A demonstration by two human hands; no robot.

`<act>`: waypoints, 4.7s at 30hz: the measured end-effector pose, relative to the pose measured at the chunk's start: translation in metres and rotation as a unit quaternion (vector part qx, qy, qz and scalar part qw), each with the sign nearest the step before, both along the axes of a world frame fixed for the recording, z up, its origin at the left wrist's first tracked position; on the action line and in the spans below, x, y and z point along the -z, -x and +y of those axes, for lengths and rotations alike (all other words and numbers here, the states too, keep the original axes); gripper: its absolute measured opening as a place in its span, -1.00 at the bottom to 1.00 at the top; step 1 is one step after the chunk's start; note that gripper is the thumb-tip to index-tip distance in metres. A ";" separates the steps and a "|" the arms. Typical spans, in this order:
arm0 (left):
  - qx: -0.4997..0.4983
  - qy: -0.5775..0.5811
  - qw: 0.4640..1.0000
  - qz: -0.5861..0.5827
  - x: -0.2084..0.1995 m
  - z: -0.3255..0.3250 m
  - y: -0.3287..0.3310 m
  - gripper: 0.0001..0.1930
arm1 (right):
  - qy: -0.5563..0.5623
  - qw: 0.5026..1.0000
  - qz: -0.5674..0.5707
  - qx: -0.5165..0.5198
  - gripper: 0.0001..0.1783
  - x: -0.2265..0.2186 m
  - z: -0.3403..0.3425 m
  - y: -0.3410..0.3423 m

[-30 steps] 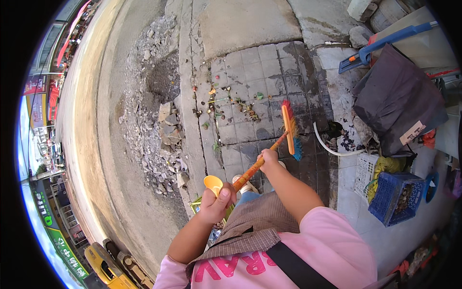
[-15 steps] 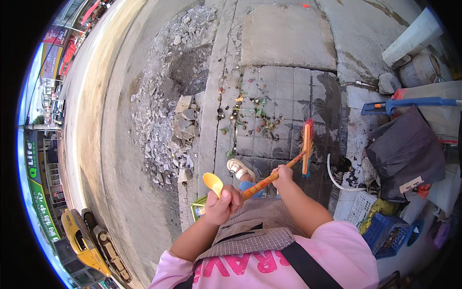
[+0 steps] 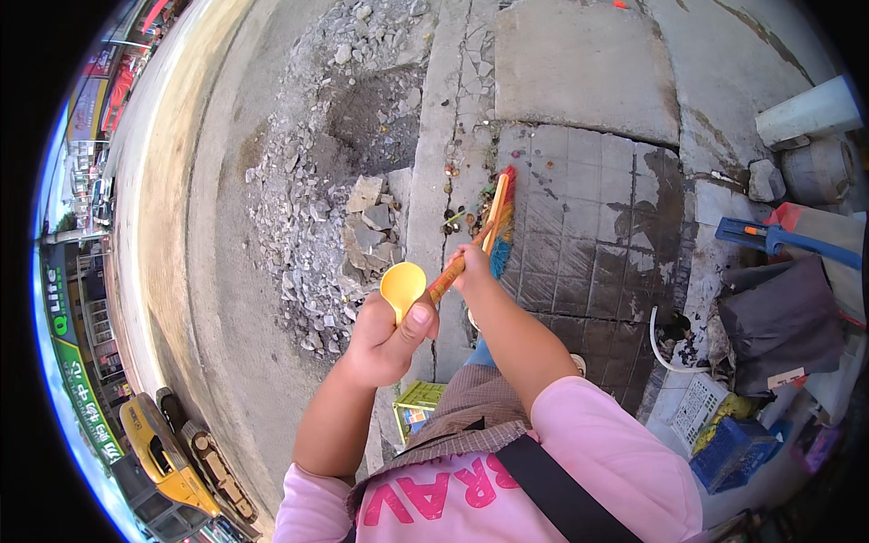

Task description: The person sweeps debris on a tiled sidewalk using a broom and dustpan, then transfers the collected material into a large bag. They continue sweeping a nearby area with loose stones and walk back toward the stall area.

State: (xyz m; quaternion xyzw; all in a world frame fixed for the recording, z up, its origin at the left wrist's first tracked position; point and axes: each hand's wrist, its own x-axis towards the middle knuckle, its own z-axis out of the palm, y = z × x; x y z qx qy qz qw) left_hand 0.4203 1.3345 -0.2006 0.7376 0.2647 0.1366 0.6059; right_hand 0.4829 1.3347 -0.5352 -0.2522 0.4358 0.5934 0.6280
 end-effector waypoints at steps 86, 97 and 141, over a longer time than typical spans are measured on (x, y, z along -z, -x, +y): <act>-0.441 0.226 0.783 0.377 0.240 -0.376 0.371 -0.61 | 0.047 0.297 -0.576 -0.760 -0.17 0.030 -0.385 -0.058; -0.449 0.156 0.831 0.290 0.189 -0.306 0.307 -0.59 | -0.029 0.434 -0.666 -0.607 -0.17 0.054 -0.088 -0.021; -0.392 0.202 0.802 0.404 0.221 -0.314 0.347 -0.61 | 0.006 0.420 -0.706 -0.570 -0.17 0.077 -0.071 -0.013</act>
